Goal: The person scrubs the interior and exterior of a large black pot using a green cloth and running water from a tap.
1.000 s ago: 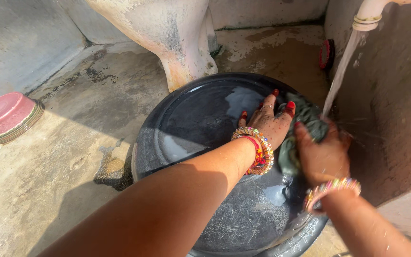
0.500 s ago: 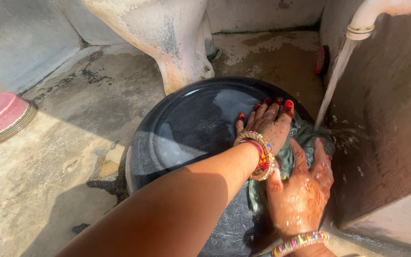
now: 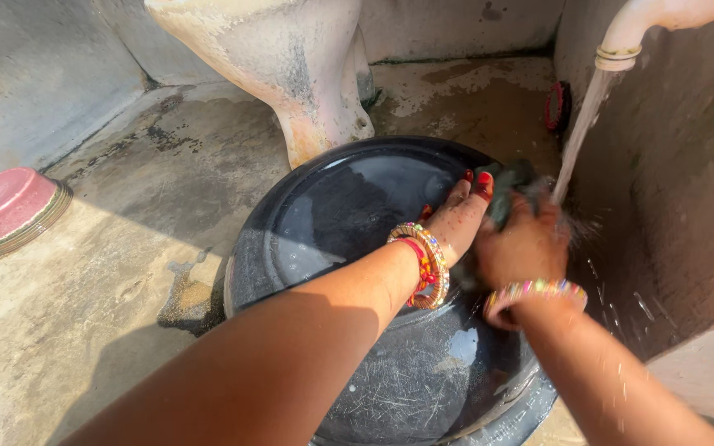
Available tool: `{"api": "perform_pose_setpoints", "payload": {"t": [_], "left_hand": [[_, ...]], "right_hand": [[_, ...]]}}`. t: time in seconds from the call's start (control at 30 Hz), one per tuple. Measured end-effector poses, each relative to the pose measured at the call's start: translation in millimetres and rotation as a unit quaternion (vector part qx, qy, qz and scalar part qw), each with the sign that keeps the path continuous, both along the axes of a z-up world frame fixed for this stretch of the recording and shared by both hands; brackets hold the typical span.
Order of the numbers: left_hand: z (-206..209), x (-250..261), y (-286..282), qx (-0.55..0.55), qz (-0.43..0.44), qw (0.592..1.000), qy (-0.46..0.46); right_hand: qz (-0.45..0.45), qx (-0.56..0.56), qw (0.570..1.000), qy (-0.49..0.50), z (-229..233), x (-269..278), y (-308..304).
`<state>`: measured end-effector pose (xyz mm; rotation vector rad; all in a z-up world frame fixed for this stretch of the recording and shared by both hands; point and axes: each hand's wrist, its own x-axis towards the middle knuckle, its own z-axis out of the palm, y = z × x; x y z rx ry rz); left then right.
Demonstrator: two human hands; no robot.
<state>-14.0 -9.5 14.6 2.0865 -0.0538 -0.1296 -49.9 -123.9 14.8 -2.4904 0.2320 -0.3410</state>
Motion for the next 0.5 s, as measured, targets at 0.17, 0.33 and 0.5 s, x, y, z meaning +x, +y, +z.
{"api": "perform_pose_setpoints", "payload": {"t": [0.17,0.33,0.5], "left_hand": [[12.3,-12.2,2.4,0.022,-0.009,1.0,-0.009],[35.1,-52.3,8.1,0.135,0.018,0.99,0.02],[55.7,-159.1,20.1,0.333,-0.042,0.94,-0.052]], "right_hand": [[0.127,-0.117,0.97,-0.172,6.4,-90.9,9.5],[0.012,0.086,0.995,0.057,19.3,-31.7,-14.2],[-0.004,0.087,0.978,0.19,11.3,77.9,-28.2]]}}
